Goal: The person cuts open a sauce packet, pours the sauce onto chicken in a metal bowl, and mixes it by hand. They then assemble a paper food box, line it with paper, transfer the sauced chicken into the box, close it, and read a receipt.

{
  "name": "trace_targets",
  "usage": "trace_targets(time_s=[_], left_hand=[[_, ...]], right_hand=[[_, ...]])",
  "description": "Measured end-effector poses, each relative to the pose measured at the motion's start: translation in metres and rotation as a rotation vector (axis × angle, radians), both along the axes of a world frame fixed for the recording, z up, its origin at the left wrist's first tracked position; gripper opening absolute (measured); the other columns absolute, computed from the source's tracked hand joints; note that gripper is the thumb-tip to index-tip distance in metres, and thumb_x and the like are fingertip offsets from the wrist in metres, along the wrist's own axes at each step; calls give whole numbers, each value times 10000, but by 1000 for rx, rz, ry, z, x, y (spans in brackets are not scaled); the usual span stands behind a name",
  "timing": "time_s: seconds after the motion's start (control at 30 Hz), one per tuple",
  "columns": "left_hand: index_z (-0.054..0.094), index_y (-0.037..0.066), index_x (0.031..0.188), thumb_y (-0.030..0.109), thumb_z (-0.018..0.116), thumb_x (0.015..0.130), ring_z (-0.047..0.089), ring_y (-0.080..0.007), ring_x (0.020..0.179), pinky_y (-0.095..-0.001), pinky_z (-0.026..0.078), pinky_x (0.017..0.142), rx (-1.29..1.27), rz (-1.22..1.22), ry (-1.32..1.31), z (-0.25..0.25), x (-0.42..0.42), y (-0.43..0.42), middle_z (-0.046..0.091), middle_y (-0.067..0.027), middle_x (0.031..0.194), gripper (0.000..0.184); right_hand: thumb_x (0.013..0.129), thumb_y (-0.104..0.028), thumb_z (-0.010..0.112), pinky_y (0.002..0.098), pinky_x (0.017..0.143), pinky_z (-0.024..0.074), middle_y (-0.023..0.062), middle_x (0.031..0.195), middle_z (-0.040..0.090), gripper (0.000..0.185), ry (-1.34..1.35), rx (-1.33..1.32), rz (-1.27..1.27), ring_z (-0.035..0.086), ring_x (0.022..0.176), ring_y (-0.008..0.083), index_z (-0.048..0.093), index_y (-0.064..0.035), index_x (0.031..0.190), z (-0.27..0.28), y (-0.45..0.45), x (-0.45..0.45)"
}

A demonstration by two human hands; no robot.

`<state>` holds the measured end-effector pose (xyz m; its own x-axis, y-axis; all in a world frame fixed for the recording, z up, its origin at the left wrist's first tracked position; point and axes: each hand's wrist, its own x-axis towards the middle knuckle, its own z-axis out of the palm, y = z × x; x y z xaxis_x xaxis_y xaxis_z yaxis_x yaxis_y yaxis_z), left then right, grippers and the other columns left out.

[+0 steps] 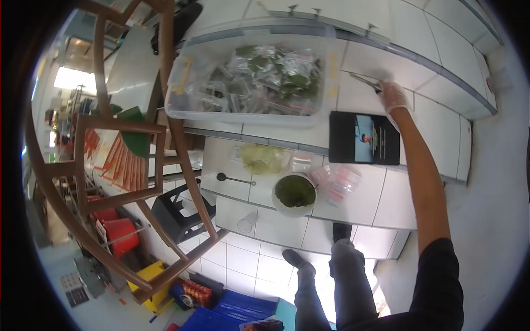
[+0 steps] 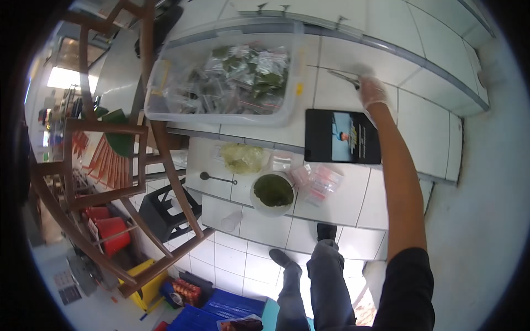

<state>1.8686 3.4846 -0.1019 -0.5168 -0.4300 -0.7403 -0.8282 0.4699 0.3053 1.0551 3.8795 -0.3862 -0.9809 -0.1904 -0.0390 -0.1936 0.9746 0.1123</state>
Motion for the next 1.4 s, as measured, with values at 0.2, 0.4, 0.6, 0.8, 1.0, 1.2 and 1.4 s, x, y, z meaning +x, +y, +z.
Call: trace_targets(time_s=[0.2,0.4,0.6,0.8,1.0,1.2,1.4], left_hand=[[428,113,1514,241,449,1057,349,-316,1432,-454,381,1099,144,468,115,-68,72,8,345,-180,1580,475],[504,80,1442,203,555,1011,561,-309,1199,-403,479,985,-96,544,221,-84,92,19,568,-185,1367,451],[692,-48,978,171,589,1008,609,-93,852,-258,494,784,-99,789,250,-33,-19,36,694,-31,889,244],[703,-35,1126,233,561,1031,646,-114,901,-271,516,840,-10,886,249,-19,-11,25,725,-62,975,318],[697,-22,1160,284,549,1045,651,-129,919,-276,522,844,260,1067,315,19,-10,-5,708,-81,1015,359],[684,-37,1185,307,595,1017,691,-129,873,-247,566,806,478,1043,414,71,23,-51,719,-89,952,393],[770,91,1108,368,662,974,663,-84,755,-245,529,716,308,756,572,126,93,-99,751,-70,856,327]], right_hand=[[833,-183,674,446,912,496,172,1085,677,369,-100,-61,64,637,1032,342,625,-69,1180,18,10,0],[889,-121,574,441,933,509,170,1107,666,293,14,-43,205,644,1038,341,641,-64,1168,2,20,-12],[946,-208,515,511,860,493,227,1032,671,269,-182,29,317,626,970,441,652,-31,1096,-68,79,-86],[913,-108,501,374,442,397,63,537,505,267,-509,-178,113,536,487,178,578,-56,663,-58,127,-105],[988,-251,602,466,698,518,231,939,669,274,-259,116,669,635,788,404,639,19,1014,54,145,31],[997,-250,553,295,585,414,-3,653,499,269,-1043,-868,159,448,581,93,672,-9,998,309,-173,439],[680,-365,904,381,757,505,96,823,682,592,-1141,-676,1142,650,769,249,709,-25,1124,420,-375,617]])
